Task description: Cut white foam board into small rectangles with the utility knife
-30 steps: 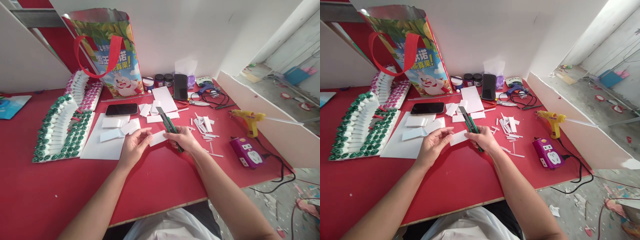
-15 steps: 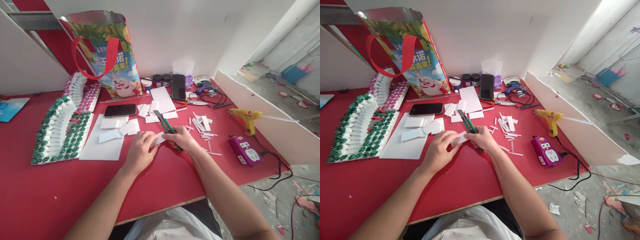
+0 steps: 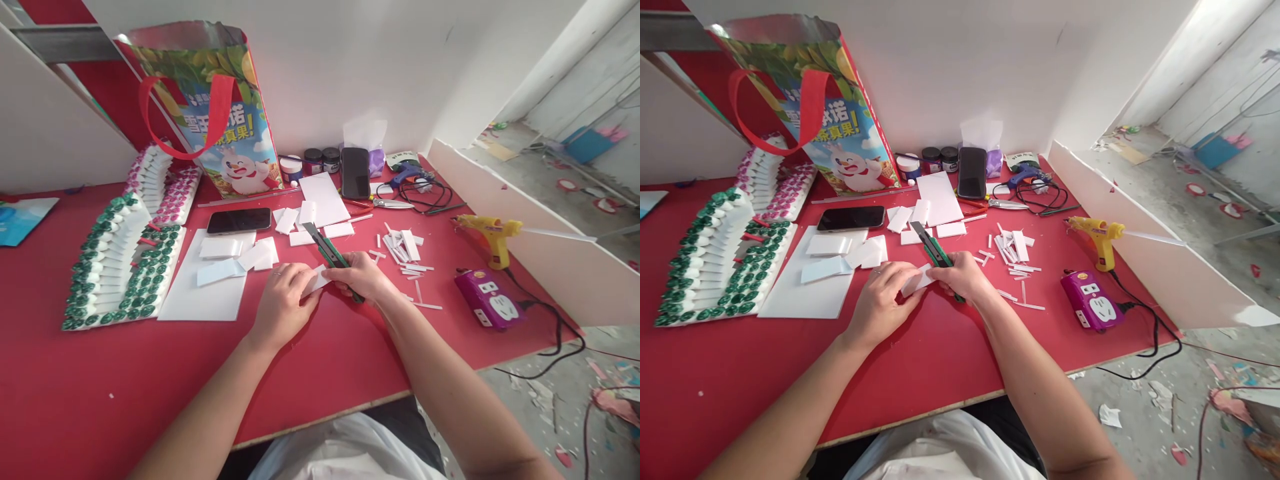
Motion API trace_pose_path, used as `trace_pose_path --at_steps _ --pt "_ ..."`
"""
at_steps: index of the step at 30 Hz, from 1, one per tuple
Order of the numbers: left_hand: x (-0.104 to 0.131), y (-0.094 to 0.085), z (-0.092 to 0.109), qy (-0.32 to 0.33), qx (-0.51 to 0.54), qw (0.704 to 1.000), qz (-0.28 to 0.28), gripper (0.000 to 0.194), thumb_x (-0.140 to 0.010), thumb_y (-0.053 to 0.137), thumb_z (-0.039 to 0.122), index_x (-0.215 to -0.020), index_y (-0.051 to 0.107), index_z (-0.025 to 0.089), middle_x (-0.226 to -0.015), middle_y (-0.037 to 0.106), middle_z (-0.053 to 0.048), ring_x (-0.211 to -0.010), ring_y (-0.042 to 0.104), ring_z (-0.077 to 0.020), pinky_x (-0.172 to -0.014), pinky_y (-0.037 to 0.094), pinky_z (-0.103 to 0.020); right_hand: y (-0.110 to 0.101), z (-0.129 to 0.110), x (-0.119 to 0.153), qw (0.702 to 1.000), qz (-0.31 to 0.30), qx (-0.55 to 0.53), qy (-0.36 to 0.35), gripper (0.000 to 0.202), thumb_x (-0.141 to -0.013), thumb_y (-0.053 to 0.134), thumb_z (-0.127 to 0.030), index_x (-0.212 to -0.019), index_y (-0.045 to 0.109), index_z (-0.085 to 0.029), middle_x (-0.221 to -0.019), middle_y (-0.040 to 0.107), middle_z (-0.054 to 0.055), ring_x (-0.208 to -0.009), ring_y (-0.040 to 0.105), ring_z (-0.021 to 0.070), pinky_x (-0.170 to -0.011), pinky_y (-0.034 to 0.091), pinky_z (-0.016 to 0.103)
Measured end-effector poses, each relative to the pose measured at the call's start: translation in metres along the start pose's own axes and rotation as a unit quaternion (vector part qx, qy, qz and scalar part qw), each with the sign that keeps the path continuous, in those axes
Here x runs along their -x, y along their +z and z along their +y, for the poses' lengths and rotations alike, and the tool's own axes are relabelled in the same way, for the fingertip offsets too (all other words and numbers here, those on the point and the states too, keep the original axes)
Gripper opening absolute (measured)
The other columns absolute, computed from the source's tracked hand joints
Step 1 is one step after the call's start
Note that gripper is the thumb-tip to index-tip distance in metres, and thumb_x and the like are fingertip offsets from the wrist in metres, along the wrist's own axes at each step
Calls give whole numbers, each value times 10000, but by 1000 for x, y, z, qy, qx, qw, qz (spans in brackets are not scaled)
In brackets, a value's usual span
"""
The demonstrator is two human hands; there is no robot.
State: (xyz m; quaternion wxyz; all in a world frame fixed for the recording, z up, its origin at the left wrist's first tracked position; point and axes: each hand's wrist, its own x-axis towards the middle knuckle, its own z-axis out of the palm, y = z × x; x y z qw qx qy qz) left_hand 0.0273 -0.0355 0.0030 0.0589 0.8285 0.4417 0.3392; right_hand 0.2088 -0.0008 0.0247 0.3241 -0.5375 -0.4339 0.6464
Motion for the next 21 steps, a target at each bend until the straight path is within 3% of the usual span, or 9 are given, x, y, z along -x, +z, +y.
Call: trace_pose_path --at_steps 10,13,17,21 --pt "1 3 -5 9 22 1000 11 120 -923 601 135 -1025 603 197 -1009 695 -84 -952 645 -234 -886 518 -396 3 -2 1 999 11 34 0 285 -683 688 -230 -533 447 -211 -407 438 -57 -354 367 72 -378 259 230" --pt "1 5 -8 0 17 1000 11 125 -928 590 145 -1037 615 203 -1012 693 -83 -957 637 -236 -883 521 -397 1 -1 1 997 18 69 -12 305 -740 698 -329 -587 460 -216 -423 442 -58 -369 379 83 -378 268 234" --pt "0 5 -12 -12 -9 1000 4 118 -930 578 152 -1026 631 197 -1015 693 -90 -971 640 -252 -888 515 -410 -8 -2 3 984 101 141 -35 366 -814 654 -513 -681 477 -221 -460 456 -50 -404 413 106 -387 264 238" --pt "-2 4 -13 -28 -28 999 -10 103 -934 571 168 -960 663 207 -964 689 -79 -912 631 -249 -840 517 -402 -15 -2 4 972 150 175 -43 369 -878 564 -531 -703 436 -232 -477 433 -48 -436 396 111 -423 244 244"
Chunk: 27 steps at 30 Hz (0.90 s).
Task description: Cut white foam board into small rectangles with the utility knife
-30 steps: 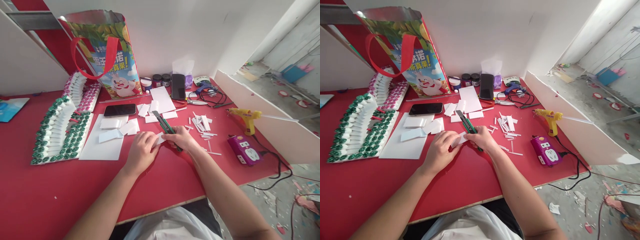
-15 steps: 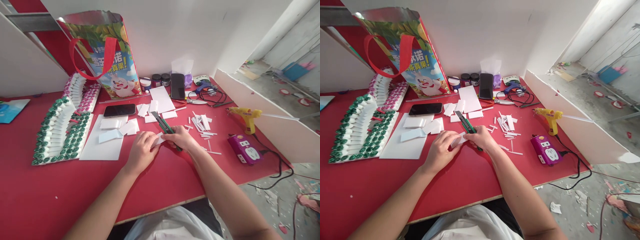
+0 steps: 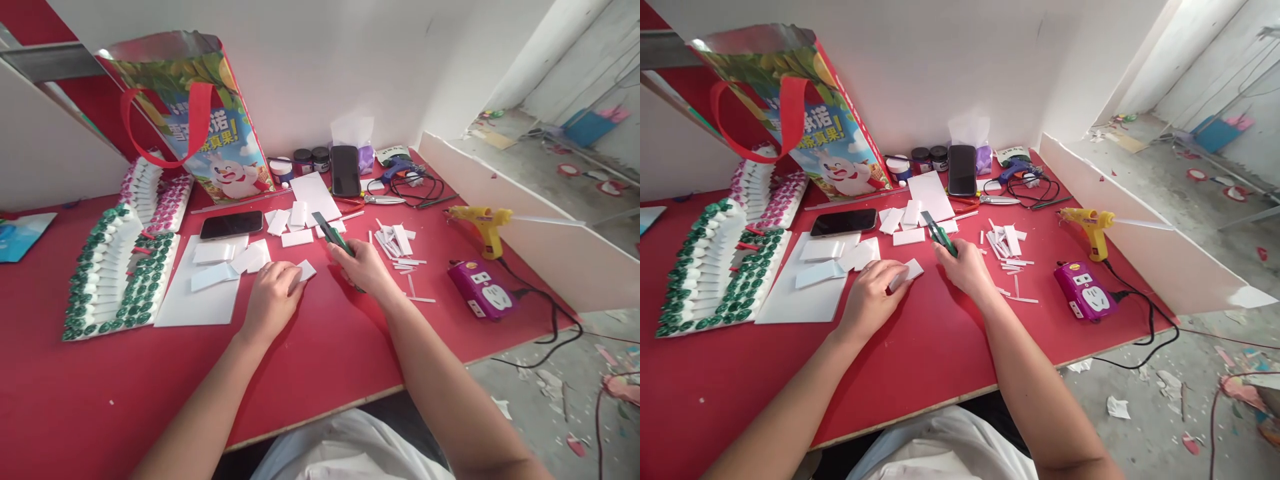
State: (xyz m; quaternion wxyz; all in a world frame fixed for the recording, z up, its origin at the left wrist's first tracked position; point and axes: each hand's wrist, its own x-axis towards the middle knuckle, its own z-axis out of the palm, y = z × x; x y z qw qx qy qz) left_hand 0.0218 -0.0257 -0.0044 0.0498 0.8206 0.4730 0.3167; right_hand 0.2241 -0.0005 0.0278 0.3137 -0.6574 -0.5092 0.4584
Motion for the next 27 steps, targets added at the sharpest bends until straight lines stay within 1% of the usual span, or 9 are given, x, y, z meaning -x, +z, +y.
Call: trace_pose_path --at_steps 4,7,9,11,14,17,22,24,27 --pt "-1 1 2 3 -19 1000 -6 155 -946 552 162 -925 700 205 -927 669 -84 -872 591 -242 -787 513 -386 1 2 -1 996 27 71 -37 388 -873 577 -496 -661 391 -229 -535 437 -36 -510 390 113 -483 237 252" --pt "-1 2 3 15 -36 999 -1 177 -960 536 165 -956 710 193 -920 655 -91 -859 561 -239 -765 505 -376 0 -1 3 990 21 134 -43 342 -900 542 -473 -694 438 -221 -615 492 -19 -562 408 125 -515 252 256" --pt "0 3 4 20 -46 999 -2 187 -967 523 166 -960 709 182 -911 645 -96 -838 543 -234 -750 499 -372 -4 -7 10 985 0 166 -50 228 -936 489 -381 -782 504 -214 -666 534 -11 -581 425 133 -531 263 254" --pt "0 3 5 22 -53 998 -4 201 -974 508 171 -948 707 182 -895 634 -97 -813 529 -229 -740 494 -373 -8 -16 21 975 -34 213 -63 131 -942 444 -256 -899 560 -209 -713 578 2 -593 450 144 -542 265 258" --pt "0 4 6 23 -60 998 -6 226 -978 482 172 -942 704 189 -883 621 -96 -792 518 -224 -740 490 -385 -12 -30 36 948 -72 304 -64 180 -947 425 -183 -1003 596 -194 -800 650 48 -654 518 171 -563 283 267" --pt "0 5 6 22 -72 997 -10 227 -973 473 166 -944 698 182 -877 613 -101 -785 507 -228 -752 485 -401 -11 -41 46 916 -109 382 -56 252 -973 406 -167 -1144 590 -171 -883 702 93 -747 604 208 -598 311 279" --pt "0 6 7 13 -84 996 -23 235 -974 447 142 -921 674 175 -867 600 -108 -779 479 -240 -750 477 -405 -4 -50 50 863 -141 481 -63 423 -969 405 -120 -1389 457 -116 -977 731 133 -865 689 263 -601 321 311" --pt "-1 6 8 10 -85 996 -25 230 -972 449 138 -911 667 177 -868 597 -106 -778 474 -241 -748 478 -401 -1 -52 51 851 -147 500 -64 478 -966 399 -100 -1444 405 -94 -1000 734 143 -901 700 272 -608 337 319" --pt "-1 6 8 12 -97 995 -24 214 -969 462 140 -908 664 181 -874 593 -97 -781 475 -233 -745 477 -383 3 -55 52 840 -156 516 -65 512 -967 387 -86 -1479 375 -67 -1020 735 154 -934 704 280 -620 358 328"
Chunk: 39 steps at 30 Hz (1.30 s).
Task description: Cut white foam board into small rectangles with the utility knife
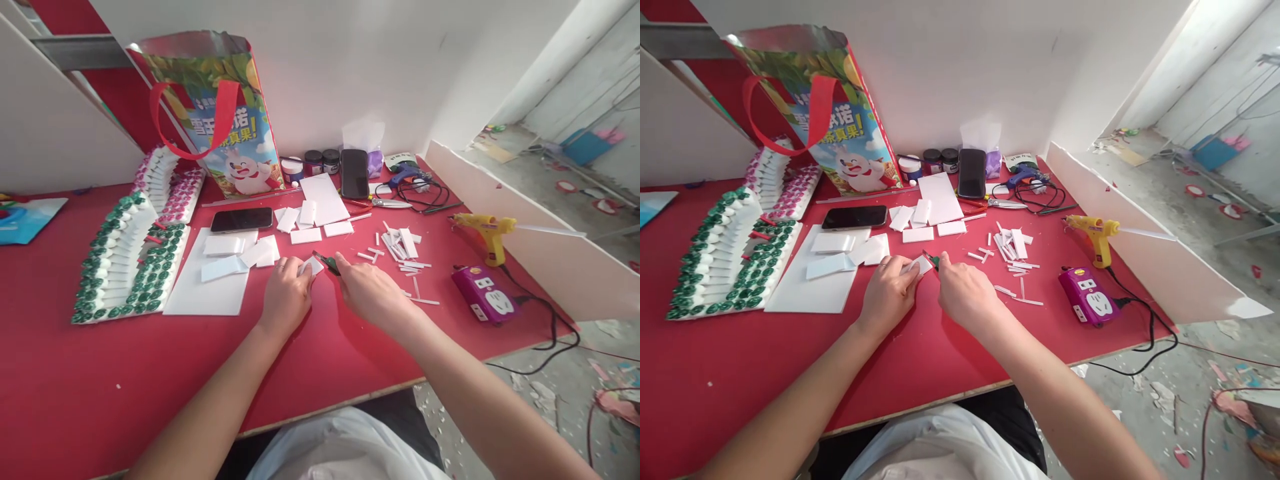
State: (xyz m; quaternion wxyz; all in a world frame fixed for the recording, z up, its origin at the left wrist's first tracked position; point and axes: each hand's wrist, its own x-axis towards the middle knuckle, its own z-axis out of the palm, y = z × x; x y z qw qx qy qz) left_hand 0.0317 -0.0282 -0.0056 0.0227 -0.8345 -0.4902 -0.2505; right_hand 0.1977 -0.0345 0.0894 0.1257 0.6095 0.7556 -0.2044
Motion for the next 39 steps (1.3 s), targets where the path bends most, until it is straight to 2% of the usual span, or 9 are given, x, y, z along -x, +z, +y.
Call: trace_pose_path --at_steps 8,17,25,33,39 --pt "1 2 1 -9 -3 1000 -2 217 -973 448 134 -918 653 179 -854 574 -88 -770 465 -234 -720 443 -375 -2 -3 -2 1000 0 26 -12 477 -948 385 -62 -1423 430 -45 -969 731 167 -923 710 290 -614 378 323" --pt "2 3 1 -13 -36 999 -8 218 -991 454 167 -961 669 164 -854 595 -86 -777 453 -231 -695 422 -347 -6 -10 -1 997 -4 73 -10 440 -894 415 -32 -1324 503 -62 -899 715 164 -838 724 274 -530 362 288" --pt "1 1 2 -18 -34 999 -18 217 -989 469 170 -930 676 147 -853 593 -92 -778 451 -230 -703 425 -348 -4 -7 7 995 5 95 -22 360 -879 410 -36 -1200 563 -93 -851 713 140 -796 730 276 -512 351 300" --pt "2 9 -1 -28 -42 999 1 284 -990 417 132 -917 691 157 -838 569 -88 -789 480 -225 -728 437 -342 7 -4 20 991 18 133 -21 478 -889 413 -33 -1363 471 -38 -791 714 115 -753 733 259 -533 355 307" --pt "2 8 0 -40 -42 998 -23 279 -971 436 108 -1000 707 168 -849 564 -89 -813 485 -235 -765 448 -352 16 1 28 991 17 136 -13 485 -866 417 -26 -1344 495 -48 -776 710 109 -695 722 261 -485 288 312"
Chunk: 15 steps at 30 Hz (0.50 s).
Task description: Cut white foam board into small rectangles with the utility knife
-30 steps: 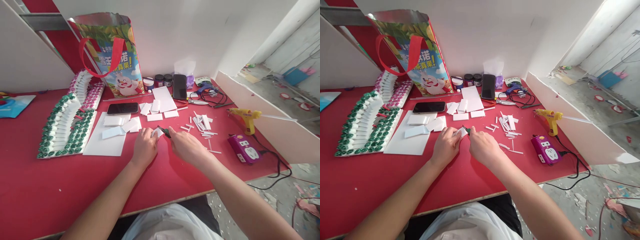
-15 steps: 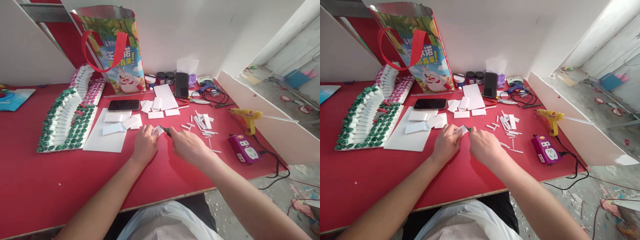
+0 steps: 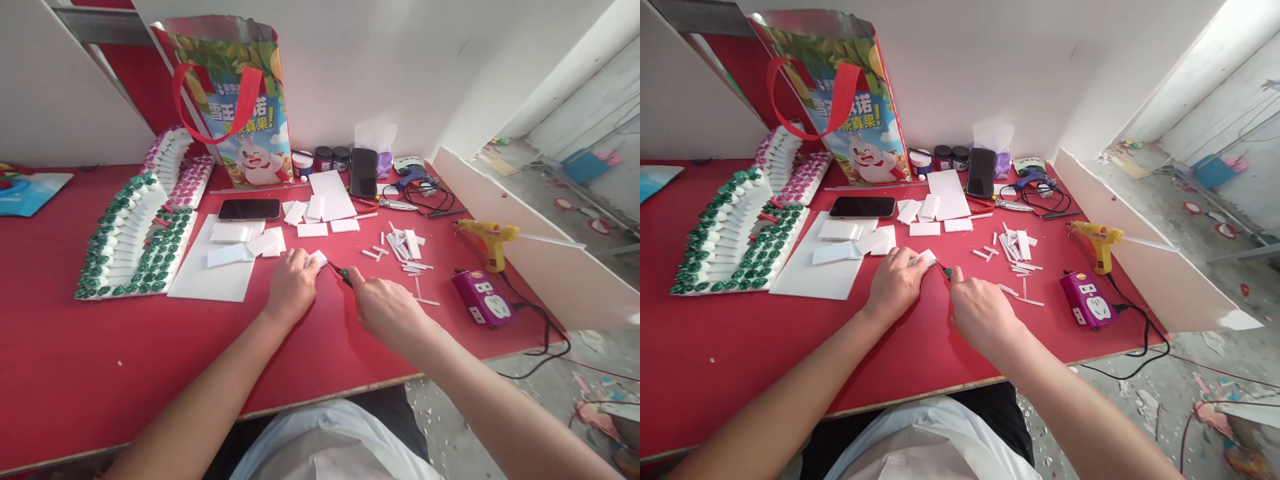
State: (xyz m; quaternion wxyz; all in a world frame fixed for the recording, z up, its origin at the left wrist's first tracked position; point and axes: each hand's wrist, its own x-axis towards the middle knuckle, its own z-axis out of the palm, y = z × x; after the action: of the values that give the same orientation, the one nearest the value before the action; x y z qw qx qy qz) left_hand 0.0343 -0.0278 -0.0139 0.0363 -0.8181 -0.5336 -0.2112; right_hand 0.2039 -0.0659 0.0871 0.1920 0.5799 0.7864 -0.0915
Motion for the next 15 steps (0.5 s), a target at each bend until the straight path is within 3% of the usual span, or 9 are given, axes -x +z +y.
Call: trace_pose_path --at_steps 8,15 --pt "-1 -1 0 2 -8 1000 -8 291 -955 432 81 -996 713 142 -862 578 -101 -816 485 -239 -758 456 -354 2 3 5 1000 -10 -9 6 503 -874 417 -40 -1373 469 -64 -834 722 120 -747 724 268 -491 218 317" --pt "0 -3 -2 18 -3 1000 -11 292 -957 422 66 -1012 700 136 -873 594 -109 -817 487 -242 -739 453 -357 -18 19 7 996 -21 -74 39 307 -979 381 -162 -1234 551 -173 -841 726 84 -736 695 233 -515 229 302"
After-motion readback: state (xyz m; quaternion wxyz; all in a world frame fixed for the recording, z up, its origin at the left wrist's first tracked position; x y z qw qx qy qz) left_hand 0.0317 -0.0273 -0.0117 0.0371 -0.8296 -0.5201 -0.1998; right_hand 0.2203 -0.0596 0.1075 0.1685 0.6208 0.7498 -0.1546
